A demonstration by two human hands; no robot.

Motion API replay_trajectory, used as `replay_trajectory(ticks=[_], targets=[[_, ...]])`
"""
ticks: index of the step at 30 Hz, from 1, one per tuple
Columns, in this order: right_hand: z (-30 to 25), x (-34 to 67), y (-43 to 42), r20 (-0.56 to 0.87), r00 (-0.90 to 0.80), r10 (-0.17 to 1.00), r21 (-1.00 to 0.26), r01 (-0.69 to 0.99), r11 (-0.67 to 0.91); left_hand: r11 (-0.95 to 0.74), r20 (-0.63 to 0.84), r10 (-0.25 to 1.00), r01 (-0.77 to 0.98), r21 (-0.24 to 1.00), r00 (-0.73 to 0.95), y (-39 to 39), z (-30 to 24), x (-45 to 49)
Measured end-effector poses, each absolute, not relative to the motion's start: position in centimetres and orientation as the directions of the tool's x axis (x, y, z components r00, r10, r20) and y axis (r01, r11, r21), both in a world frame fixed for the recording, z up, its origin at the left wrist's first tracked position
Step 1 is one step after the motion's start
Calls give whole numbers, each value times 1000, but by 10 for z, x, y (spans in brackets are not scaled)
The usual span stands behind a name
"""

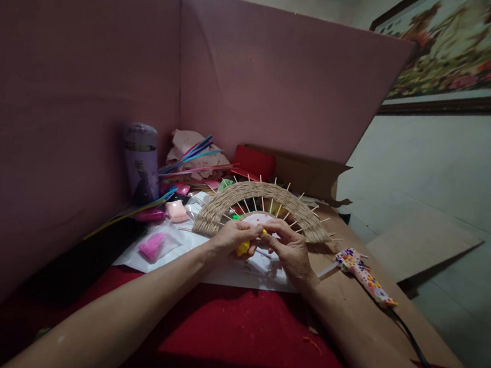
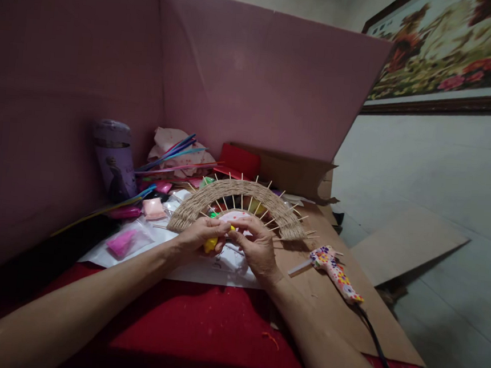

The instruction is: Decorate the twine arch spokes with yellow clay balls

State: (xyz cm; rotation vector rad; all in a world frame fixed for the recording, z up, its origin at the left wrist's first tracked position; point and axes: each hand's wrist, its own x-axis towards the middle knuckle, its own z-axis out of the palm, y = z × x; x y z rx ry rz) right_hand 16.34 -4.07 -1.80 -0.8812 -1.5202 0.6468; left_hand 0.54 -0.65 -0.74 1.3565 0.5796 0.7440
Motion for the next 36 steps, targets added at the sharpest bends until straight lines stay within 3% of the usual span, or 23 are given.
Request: replay_trajectory(ticks=[36], targets=[[-15, 162, -43, 561, -22, 828, -814, 166, 556, 43, 67, 767, -155, 987, 638, -7, -8, 6]])
